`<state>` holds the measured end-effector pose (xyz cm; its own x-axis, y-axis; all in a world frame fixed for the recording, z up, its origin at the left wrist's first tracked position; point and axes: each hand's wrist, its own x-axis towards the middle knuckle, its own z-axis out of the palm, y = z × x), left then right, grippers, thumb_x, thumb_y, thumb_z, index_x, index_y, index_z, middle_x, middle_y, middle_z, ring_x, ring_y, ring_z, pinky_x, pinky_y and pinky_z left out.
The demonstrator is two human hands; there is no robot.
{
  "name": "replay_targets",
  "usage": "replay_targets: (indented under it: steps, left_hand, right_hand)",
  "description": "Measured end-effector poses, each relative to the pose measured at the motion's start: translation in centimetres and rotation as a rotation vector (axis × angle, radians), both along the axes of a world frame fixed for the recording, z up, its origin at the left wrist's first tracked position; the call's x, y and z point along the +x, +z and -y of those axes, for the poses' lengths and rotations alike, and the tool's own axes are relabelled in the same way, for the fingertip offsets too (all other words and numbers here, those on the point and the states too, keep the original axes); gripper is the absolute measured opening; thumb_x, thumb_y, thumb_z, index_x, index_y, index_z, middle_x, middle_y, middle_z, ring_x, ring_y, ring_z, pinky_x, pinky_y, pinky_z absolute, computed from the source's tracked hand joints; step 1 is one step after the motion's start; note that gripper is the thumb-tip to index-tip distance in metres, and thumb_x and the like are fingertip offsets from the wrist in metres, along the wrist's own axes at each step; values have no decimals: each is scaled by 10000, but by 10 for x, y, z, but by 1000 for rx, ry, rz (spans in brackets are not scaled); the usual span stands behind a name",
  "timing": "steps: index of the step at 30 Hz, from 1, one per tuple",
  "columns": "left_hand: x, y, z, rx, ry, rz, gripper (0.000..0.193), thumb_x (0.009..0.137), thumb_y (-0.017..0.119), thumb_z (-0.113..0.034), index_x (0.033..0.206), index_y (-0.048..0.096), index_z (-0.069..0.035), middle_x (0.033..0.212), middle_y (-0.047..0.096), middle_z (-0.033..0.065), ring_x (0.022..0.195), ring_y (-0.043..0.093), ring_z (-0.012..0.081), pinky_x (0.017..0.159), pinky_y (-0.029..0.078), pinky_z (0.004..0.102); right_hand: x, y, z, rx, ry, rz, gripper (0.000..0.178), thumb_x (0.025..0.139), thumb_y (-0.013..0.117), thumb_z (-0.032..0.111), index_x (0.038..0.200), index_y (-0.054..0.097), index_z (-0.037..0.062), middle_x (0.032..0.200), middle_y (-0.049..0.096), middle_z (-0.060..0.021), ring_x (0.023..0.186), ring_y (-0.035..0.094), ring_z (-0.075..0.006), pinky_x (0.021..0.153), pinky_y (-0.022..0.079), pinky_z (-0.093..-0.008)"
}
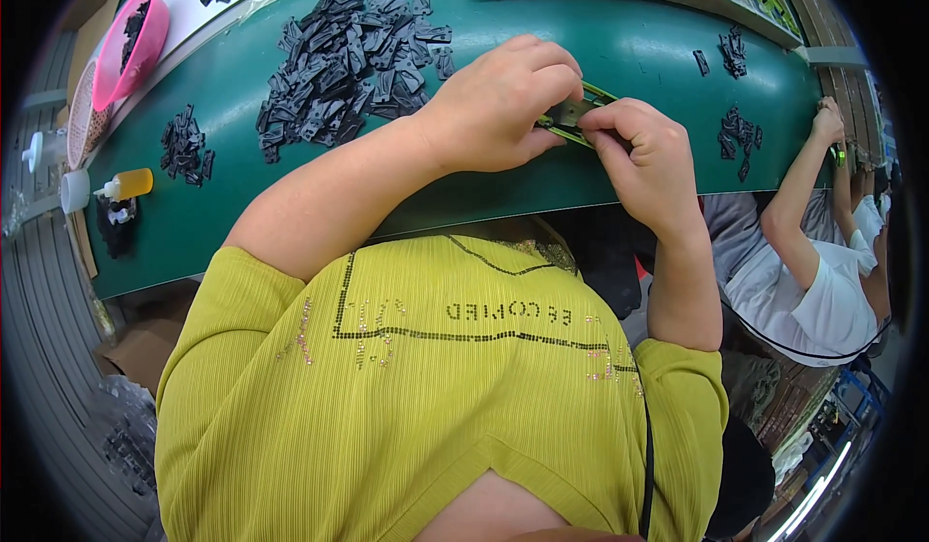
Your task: The person assembles toy cars by taking toy car bodies from a tray, fitting plastic components into each body by hand, and returning the assembled cars to the tray.
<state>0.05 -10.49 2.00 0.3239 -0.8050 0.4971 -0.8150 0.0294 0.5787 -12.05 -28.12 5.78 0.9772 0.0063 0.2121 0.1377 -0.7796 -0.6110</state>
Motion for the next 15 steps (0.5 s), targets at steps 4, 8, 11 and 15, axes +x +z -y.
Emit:
replay_targets:
  steps: [4, 8, 11, 15]
  left_hand:
    - [0, 0, 1, -19, 3, -4, 373, 670, 817, -93, 971, 599, -74, 1139, 616, 108, 1030, 572, 347, 878, 476, 432]
    - [0, -1, 1, -22, 5, 15, 309, 649, 820, -80, 884, 620, -66, 1136, 624, 107, 1025, 574, 343, 869, 477, 428]
    - [-2, -3, 1, -28, 4, 33, 281, 634, 823, -73, 841, 633, -61, 1139, 629, 106, 1020, 575, 340, 863, 477, 426]
    - [-2, -3, 2, -26, 1, 17, 265, 627, 827, -69, 816, 642, -66, 1149, 631, 103, 1016, 577, 339, 860, 477, 427]
  right_hand:
    - [0, 1, 2, -31, 25, -18, 127, 807, 637, -53, 909, 688, 2, 852, 684, -111, 765, 672, -237, 691, 528, -313]
    - [2, -1, 1, 6, 44, -24, 119, 813, 649, -2, 910, 709, 31, 840, 685, -127, 802, 673, -308, 705, 530, -375]
    - [4, 0, -6, 22, 23, -30, 122, 815, 651, -6, 922, 697, 32, 834, 689, -125, 811, 677, -301, 711, 529, -377]
    - [1, 3, -7, 124, 17, -73, 177, 823, 641, -30, 992, 631, 20, 866, 703, -126, 823, 682, -302, 729, 529, -374]
